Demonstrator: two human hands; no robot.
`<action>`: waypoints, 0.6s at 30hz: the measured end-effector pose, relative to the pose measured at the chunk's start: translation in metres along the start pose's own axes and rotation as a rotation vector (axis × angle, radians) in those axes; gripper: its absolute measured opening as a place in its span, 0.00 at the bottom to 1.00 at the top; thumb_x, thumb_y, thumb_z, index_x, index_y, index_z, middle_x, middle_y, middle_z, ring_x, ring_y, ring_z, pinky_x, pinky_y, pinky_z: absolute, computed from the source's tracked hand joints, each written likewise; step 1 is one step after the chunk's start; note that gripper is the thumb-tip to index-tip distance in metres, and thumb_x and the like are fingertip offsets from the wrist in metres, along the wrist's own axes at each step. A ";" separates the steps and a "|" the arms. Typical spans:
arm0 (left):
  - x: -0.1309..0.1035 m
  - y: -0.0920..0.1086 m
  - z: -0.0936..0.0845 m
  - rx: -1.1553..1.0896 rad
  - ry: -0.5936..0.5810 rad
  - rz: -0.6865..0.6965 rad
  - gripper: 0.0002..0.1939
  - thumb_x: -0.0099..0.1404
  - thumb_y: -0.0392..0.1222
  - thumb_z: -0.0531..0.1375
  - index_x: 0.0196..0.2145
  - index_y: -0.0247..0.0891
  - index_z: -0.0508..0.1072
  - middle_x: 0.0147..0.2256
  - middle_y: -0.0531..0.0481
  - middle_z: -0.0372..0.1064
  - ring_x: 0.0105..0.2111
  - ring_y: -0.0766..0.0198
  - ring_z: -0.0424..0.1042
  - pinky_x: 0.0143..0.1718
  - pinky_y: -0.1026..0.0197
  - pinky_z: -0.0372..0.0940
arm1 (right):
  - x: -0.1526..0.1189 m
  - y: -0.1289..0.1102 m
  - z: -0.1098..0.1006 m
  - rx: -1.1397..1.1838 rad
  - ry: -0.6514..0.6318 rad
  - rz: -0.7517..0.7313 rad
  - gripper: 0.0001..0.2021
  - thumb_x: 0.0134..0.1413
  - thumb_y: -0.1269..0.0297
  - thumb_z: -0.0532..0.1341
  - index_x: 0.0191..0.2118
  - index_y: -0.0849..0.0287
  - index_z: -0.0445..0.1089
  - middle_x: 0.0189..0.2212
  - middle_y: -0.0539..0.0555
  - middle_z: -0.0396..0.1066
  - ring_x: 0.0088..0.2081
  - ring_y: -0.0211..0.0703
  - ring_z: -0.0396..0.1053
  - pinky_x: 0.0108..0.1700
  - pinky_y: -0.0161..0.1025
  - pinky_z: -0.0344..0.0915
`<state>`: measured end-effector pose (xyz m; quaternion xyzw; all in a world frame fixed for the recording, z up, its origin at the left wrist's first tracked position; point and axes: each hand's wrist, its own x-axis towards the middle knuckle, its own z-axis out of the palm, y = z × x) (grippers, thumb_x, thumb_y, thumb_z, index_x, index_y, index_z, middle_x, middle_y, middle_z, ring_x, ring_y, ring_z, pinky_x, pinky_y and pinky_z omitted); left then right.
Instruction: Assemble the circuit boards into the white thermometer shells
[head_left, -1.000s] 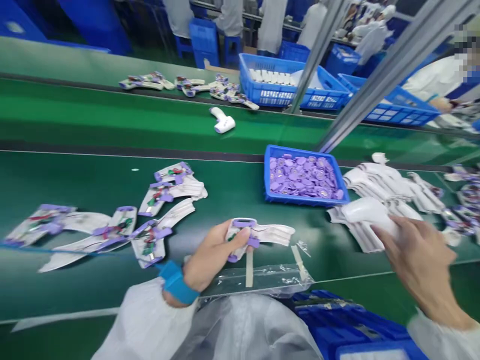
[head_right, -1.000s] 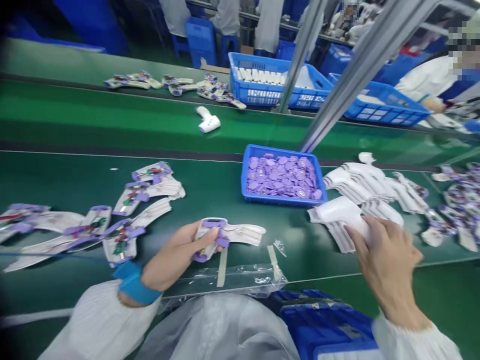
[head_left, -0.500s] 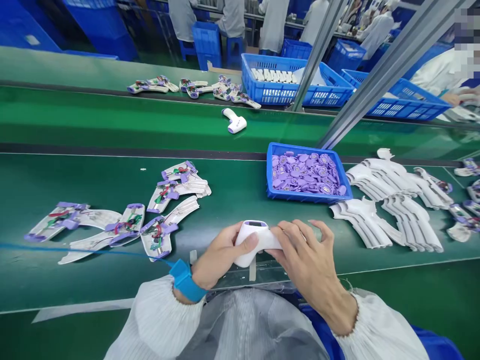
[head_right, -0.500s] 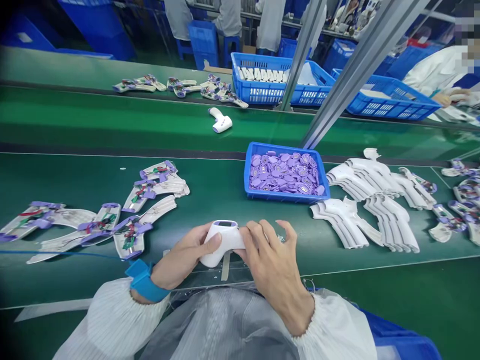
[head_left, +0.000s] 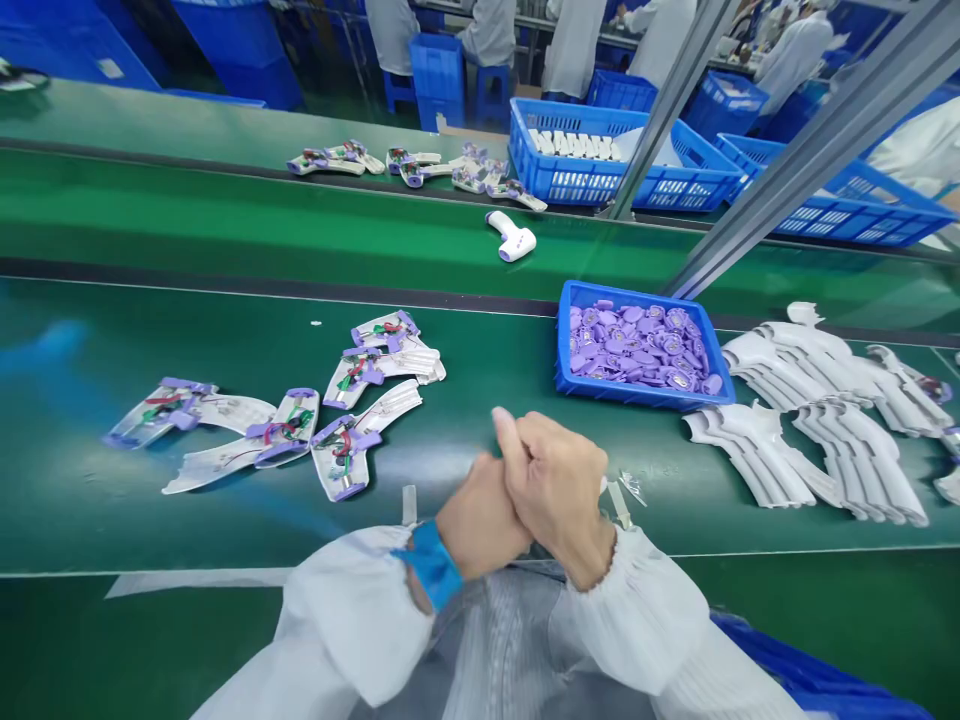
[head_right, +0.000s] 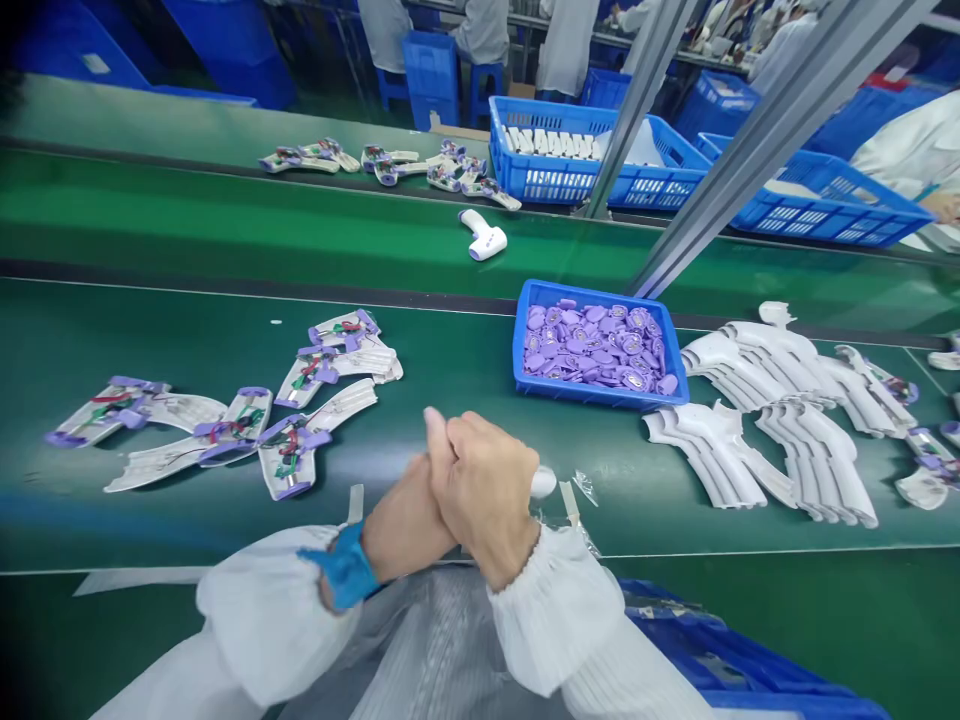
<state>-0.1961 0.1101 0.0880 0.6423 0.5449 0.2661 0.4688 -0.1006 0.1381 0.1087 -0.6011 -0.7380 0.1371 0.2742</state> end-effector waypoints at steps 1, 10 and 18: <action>0.000 0.001 0.001 0.034 0.007 0.011 0.05 0.56 0.36 0.58 0.22 0.39 0.69 0.25 0.43 0.71 0.32 0.50 0.72 0.34 0.52 0.60 | 0.003 -0.001 0.002 -0.025 0.033 -0.008 0.28 0.67 0.51 0.51 0.17 0.60 0.57 0.16 0.47 0.58 0.20 0.32 0.49 0.26 0.38 0.39; -0.007 0.000 -0.011 0.062 0.098 -0.041 0.15 0.62 0.54 0.60 0.30 0.41 0.64 0.27 0.51 0.70 0.25 0.60 0.67 0.25 0.61 0.54 | 0.015 0.012 -0.008 0.271 0.045 0.187 0.28 0.65 0.48 0.53 0.17 0.58 0.66 0.15 0.47 0.63 0.21 0.34 0.59 0.27 0.35 0.50; -0.023 0.003 -0.022 0.256 0.136 -0.038 0.11 0.68 0.50 0.56 0.33 0.41 0.65 0.24 0.54 0.69 0.23 0.62 0.67 0.25 0.62 0.53 | 0.020 0.025 -0.017 0.294 -0.017 0.001 0.26 0.67 0.51 0.51 0.21 0.58 0.70 0.19 0.49 0.69 0.22 0.35 0.64 0.29 0.34 0.56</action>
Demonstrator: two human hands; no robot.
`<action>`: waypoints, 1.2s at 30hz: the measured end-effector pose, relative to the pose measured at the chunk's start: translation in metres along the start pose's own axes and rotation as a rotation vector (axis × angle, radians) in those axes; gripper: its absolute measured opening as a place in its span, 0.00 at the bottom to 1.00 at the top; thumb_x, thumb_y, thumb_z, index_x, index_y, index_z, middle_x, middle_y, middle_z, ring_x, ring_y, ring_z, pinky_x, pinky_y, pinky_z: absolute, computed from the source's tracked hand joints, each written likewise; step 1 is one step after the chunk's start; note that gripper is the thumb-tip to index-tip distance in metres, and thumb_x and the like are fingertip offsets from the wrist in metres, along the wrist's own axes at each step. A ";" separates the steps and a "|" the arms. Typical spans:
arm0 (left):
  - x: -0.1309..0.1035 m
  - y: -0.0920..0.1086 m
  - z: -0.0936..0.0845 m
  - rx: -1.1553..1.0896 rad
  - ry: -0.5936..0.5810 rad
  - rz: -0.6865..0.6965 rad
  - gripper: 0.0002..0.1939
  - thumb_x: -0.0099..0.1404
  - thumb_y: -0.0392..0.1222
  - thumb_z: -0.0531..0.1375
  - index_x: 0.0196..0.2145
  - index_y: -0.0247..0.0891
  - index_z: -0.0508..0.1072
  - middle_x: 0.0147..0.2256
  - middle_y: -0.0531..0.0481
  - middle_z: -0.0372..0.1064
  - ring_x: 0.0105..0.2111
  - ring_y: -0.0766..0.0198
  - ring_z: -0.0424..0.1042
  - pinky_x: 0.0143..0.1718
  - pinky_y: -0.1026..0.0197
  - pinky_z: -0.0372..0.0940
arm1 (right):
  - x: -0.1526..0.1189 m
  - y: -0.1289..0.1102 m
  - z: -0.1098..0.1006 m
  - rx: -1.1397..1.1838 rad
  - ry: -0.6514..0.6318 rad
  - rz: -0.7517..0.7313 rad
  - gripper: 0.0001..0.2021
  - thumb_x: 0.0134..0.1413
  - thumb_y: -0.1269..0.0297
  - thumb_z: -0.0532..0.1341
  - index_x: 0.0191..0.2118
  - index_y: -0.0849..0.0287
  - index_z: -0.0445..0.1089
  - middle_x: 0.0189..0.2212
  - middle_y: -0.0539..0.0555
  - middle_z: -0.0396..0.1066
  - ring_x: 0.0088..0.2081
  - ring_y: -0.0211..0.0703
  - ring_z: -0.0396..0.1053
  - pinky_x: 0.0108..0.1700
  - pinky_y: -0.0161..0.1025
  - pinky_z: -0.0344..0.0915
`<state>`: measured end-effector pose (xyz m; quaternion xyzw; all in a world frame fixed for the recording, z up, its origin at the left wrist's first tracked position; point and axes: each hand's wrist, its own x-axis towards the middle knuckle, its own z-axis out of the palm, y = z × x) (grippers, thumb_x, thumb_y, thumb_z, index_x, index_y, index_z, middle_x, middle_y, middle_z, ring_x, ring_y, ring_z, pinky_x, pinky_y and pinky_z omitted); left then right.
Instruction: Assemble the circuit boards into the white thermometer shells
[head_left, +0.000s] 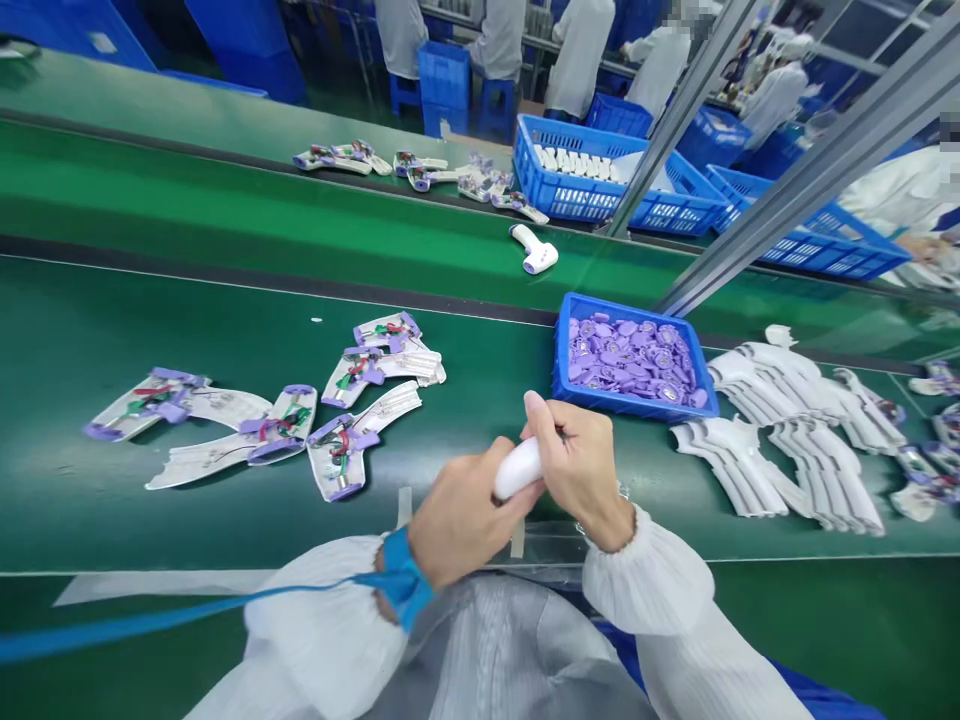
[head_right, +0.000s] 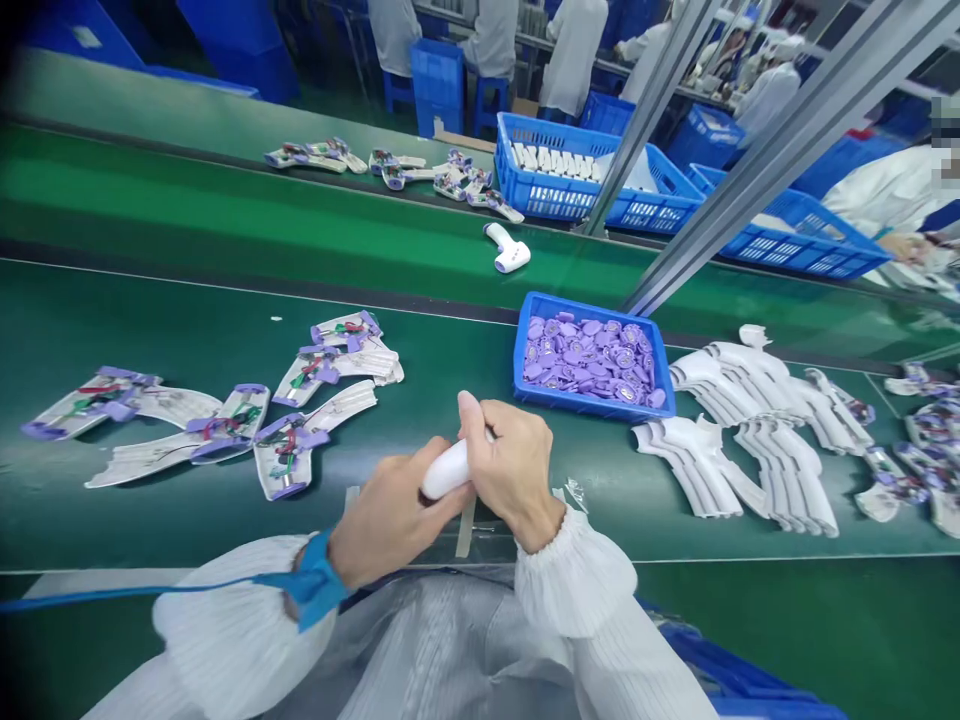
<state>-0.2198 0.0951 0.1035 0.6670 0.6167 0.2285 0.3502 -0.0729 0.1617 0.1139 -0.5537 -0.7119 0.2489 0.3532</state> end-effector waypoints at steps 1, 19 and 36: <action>-0.004 -0.007 -0.009 -0.004 -0.011 -0.021 0.12 0.68 0.52 0.55 0.34 0.41 0.67 0.26 0.55 0.70 0.23 0.63 0.67 0.25 0.62 0.55 | 0.009 0.008 -0.010 -0.042 -0.039 0.001 0.24 0.67 0.51 0.51 0.24 0.58 0.72 0.21 0.49 0.71 0.24 0.36 0.66 0.30 0.34 0.58; 0.014 -0.015 -0.031 0.025 -0.038 -0.089 0.18 0.71 0.57 0.52 0.41 0.40 0.71 0.34 0.49 0.72 0.32 0.57 0.71 0.31 0.57 0.62 | 0.126 0.064 -0.047 -0.741 -0.402 -0.128 0.08 0.55 0.81 0.57 0.36 0.67 0.73 0.44 0.67 0.70 0.43 0.50 0.70 0.46 0.42 0.62; 0.026 0.009 -0.003 0.036 0.141 0.200 0.15 0.70 0.49 0.58 0.52 0.45 0.68 0.47 0.54 0.72 0.42 0.60 0.67 0.44 0.57 0.59 | -0.014 -0.016 -0.053 1.020 -0.226 0.687 0.14 0.56 0.57 0.67 0.42 0.62 0.72 0.24 0.47 0.63 0.27 0.32 0.57 0.34 0.32 0.58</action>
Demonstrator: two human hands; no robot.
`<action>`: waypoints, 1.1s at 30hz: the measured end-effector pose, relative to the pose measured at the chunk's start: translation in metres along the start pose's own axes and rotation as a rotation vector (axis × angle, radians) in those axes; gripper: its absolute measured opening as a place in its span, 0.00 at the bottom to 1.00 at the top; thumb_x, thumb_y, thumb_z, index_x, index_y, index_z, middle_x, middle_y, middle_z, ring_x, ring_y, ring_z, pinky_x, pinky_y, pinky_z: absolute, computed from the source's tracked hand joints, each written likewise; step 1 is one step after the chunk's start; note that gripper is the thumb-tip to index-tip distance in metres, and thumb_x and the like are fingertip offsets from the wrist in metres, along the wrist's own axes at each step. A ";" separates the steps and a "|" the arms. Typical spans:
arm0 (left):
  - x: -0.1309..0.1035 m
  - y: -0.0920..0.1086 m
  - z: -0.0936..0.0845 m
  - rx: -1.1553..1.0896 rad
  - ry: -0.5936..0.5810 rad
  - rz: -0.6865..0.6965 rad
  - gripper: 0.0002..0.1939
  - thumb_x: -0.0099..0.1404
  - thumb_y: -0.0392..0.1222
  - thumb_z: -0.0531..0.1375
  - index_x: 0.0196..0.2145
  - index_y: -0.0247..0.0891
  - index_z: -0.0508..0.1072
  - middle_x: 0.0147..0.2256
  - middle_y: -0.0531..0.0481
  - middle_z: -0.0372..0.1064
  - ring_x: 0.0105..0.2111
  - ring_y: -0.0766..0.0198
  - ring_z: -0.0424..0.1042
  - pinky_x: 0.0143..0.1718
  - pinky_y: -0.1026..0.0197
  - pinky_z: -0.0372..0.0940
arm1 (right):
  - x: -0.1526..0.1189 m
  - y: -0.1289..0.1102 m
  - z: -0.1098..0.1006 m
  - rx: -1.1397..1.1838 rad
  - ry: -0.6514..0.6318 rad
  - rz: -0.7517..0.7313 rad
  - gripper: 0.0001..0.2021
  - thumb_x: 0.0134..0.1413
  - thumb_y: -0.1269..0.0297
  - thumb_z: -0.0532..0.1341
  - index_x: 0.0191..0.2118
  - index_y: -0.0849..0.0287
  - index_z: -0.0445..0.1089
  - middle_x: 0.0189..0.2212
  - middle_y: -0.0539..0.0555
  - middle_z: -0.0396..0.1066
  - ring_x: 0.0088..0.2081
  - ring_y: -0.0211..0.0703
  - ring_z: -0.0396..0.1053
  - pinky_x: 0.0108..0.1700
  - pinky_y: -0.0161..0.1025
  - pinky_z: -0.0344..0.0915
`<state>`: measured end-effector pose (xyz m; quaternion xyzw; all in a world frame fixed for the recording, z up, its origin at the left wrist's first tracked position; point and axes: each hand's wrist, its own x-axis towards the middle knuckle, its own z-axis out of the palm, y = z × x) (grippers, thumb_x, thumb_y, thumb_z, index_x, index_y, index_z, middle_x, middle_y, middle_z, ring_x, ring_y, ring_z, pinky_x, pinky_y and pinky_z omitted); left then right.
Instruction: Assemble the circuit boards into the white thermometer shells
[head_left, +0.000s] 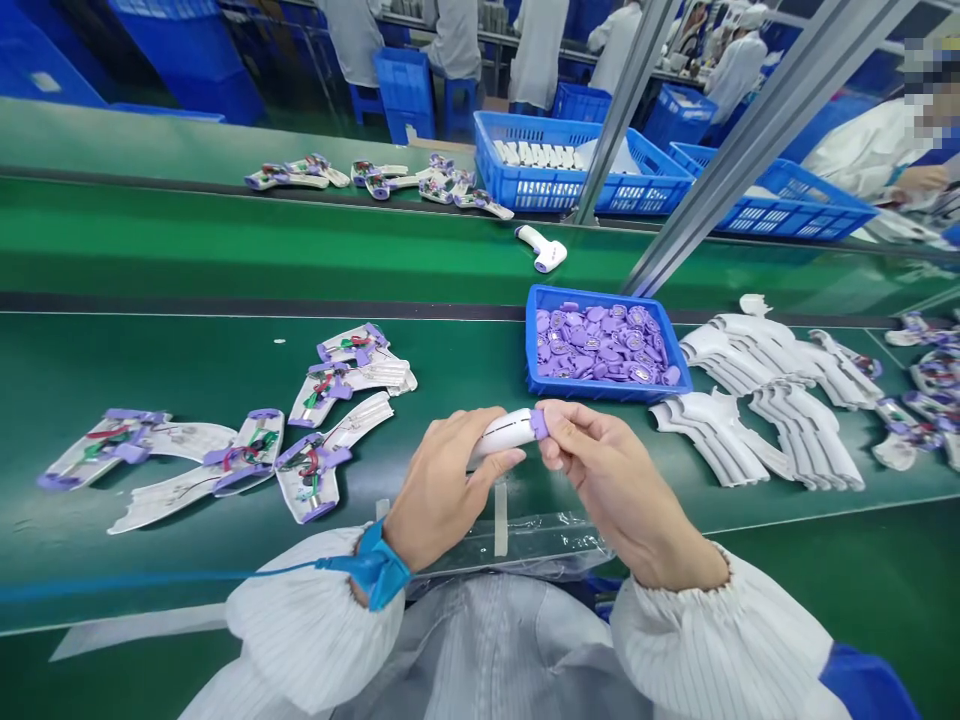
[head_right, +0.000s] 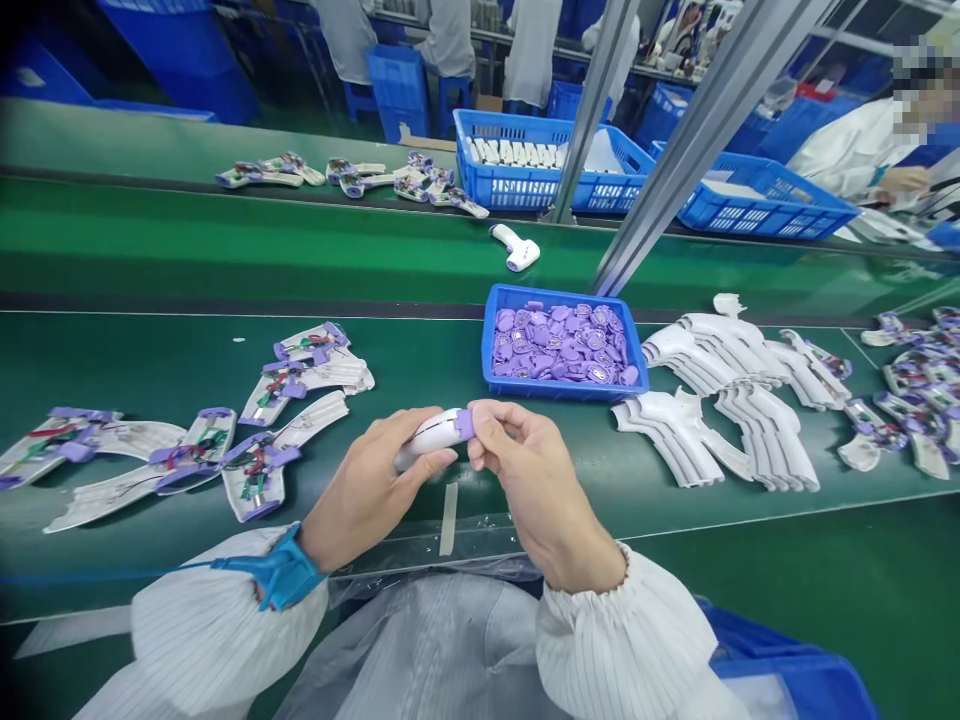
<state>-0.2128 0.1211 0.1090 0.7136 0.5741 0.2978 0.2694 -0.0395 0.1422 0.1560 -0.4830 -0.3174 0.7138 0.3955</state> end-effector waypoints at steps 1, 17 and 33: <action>0.000 0.000 0.000 -0.013 -0.004 -0.016 0.15 0.69 0.49 0.59 0.52 0.45 0.68 0.47 0.55 0.72 0.42 0.60 0.67 0.44 0.58 0.60 | 0.000 0.000 0.001 0.037 0.023 0.012 0.14 0.55 0.58 0.67 0.41 0.63 0.72 0.24 0.47 0.63 0.27 0.32 0.57 0.34 0.31 0.58; 0.003 -0.006 -0.015 0.273 -0.190 0.183 0.23 0.75 0.53 0.45 0.57 0.35 0.62 0.42 0.44 0.71 0.38 0.54 0.65 0.40 0.53 0.56 | -0.003 0.026 0.004 -0.266 0.092 -0.148 0.14 0.59 0.51 0.62 0.40 0.57 0.70 0.28 0.48 0.62 0.27 0.36 0.60 0.32 0.36 0.62; -0.016 -0.018 0.014 0.211 0.351 -0.143 0.20 0.72 0.48 0.51 0.24 0.39 0.65 0.24 0.50 0.66 0.27 0.63 0.64 0.32 0.59 0.55 | -0.010 0.063 -0.016 -0.815 -0.081 -0.425 0.10 0.67 0.57 0.54 0.50 0.51 0.65 0.43 0.52 0.69 0.37 0.41 0.68 0.36 0.38 0.65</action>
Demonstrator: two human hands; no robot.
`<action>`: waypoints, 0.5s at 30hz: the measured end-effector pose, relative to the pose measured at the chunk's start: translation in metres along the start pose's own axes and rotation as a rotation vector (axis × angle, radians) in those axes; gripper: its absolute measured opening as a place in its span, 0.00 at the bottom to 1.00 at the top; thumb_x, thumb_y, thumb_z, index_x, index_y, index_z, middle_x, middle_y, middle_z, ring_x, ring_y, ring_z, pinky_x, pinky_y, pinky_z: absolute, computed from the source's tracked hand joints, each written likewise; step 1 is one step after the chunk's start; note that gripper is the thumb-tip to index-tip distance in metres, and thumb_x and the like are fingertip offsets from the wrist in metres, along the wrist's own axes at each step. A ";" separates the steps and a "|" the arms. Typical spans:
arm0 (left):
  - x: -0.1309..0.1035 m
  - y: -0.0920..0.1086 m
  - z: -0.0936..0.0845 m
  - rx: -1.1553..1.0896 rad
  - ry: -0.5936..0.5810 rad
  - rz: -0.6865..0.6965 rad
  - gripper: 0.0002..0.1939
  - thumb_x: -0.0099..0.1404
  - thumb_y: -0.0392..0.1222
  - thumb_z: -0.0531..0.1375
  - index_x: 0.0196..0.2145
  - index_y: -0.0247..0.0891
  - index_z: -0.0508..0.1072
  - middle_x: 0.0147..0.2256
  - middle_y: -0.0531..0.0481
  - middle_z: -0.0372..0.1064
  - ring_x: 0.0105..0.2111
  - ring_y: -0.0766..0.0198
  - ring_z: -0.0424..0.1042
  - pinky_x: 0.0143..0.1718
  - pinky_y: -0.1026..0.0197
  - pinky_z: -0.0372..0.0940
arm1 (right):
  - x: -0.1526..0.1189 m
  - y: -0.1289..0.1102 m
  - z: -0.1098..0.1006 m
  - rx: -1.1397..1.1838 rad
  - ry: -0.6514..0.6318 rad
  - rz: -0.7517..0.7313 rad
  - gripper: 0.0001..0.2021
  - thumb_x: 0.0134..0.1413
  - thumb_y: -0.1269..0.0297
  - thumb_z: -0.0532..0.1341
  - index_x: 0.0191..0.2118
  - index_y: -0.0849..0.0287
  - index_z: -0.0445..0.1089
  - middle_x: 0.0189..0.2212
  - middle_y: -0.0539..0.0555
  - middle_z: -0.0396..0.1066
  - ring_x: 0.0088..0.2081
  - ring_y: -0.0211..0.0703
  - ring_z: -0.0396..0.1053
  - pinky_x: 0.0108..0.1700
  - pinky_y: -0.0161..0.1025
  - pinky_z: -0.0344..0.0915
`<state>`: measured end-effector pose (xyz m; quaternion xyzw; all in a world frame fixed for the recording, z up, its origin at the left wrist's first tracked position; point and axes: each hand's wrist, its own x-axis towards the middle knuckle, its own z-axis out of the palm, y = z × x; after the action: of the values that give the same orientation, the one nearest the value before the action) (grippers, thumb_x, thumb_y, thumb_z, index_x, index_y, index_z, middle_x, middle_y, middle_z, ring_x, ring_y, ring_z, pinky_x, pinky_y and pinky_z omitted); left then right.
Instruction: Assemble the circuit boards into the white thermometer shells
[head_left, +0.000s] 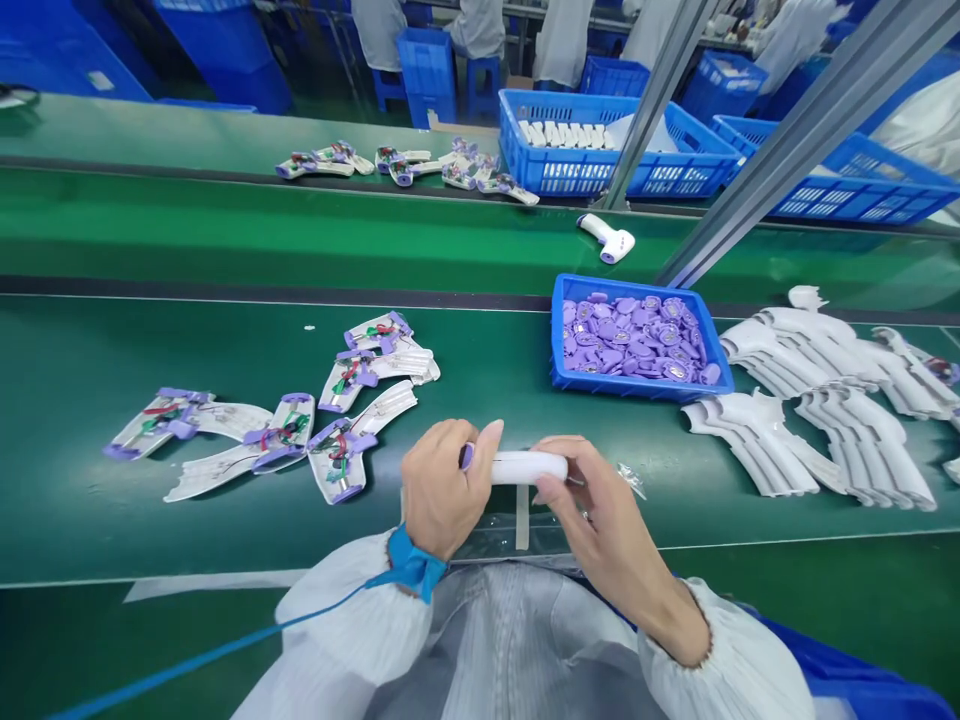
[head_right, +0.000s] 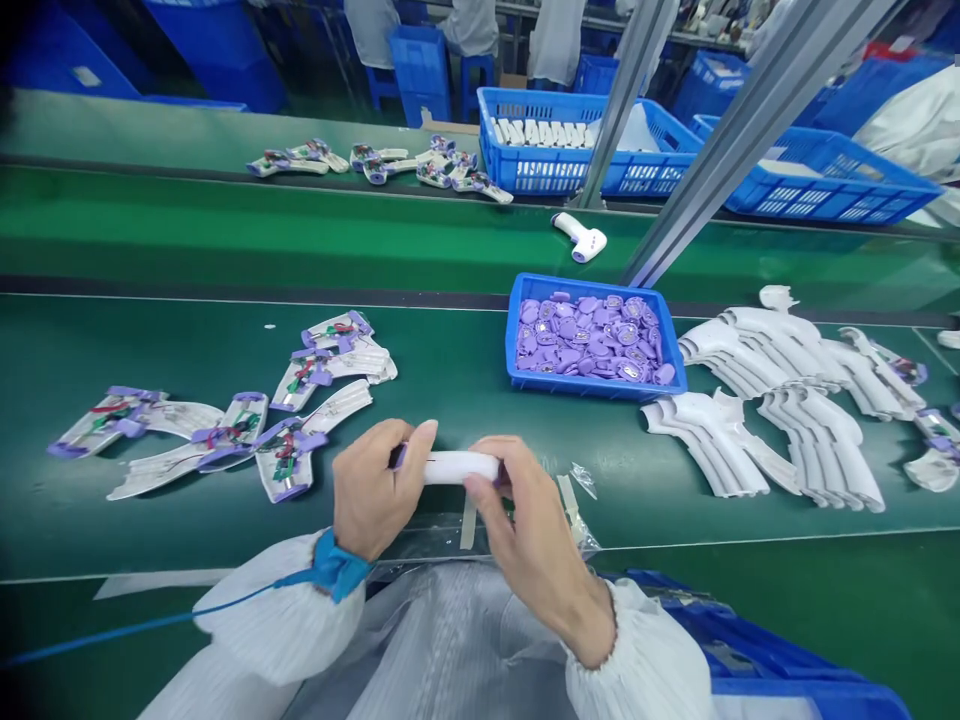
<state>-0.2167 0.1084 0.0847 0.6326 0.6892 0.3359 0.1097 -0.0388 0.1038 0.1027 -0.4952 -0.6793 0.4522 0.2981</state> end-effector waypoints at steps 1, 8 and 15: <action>0.000 -0.001 0.005 0.033 0.037 -0.010 0.23 0.72 0.48 0.52 0.20 0.39 0.61 0.21 0.51 0.62 0.24 0.64 0.61 0.30 0.59 0.54 | -0.001 -0.001 0.003 -0.043 -0.028 -0.005 0.09 0.66 0.57 0.55 0.48 0.52 0.66 0.41 0.52 0.70 0.36 0.41 0.68 0.36 0.38 0.64; 0.004 -0.005 0.001 -0.039 -0.135 0.063 0.19 0.69 0.45 0.55 0.21 0.39 0.70 0.24 0.50 0.70 0.27 0.63 0.68 0.33 0.59 0.60 | 0.001 0.003 0.022 0.076 0.036 0.242 0.15 0.62 0.47 0.57 0.38 0.55 0.67 0.23 0.48 0.65 0.22 0.38 0.61 0.24 0.37 0.59; -0.004 -0.010 0.008 -0.143 0.162 -0.085 0.22 0.70 0.48 0.54 0.19 0.40 0.63 0.22 0.51 0.64 0.25 0.65 0.64 0.32 0.60 0.61 | 0.007 0.008 0.022 0.259 -0.353 0.500 0.23 0.61 0.41 0.53 0.37 0.58 0.68 0.26 0.52 0.71 0.17 0.34 0.55 0.18 0.34 0.51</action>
<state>-0.2197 0.1076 0.0719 0.5642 0.6962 0.4292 0.1125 -0.0565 0.1047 0.0863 -0.5186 -0.5149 0.6726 0.1163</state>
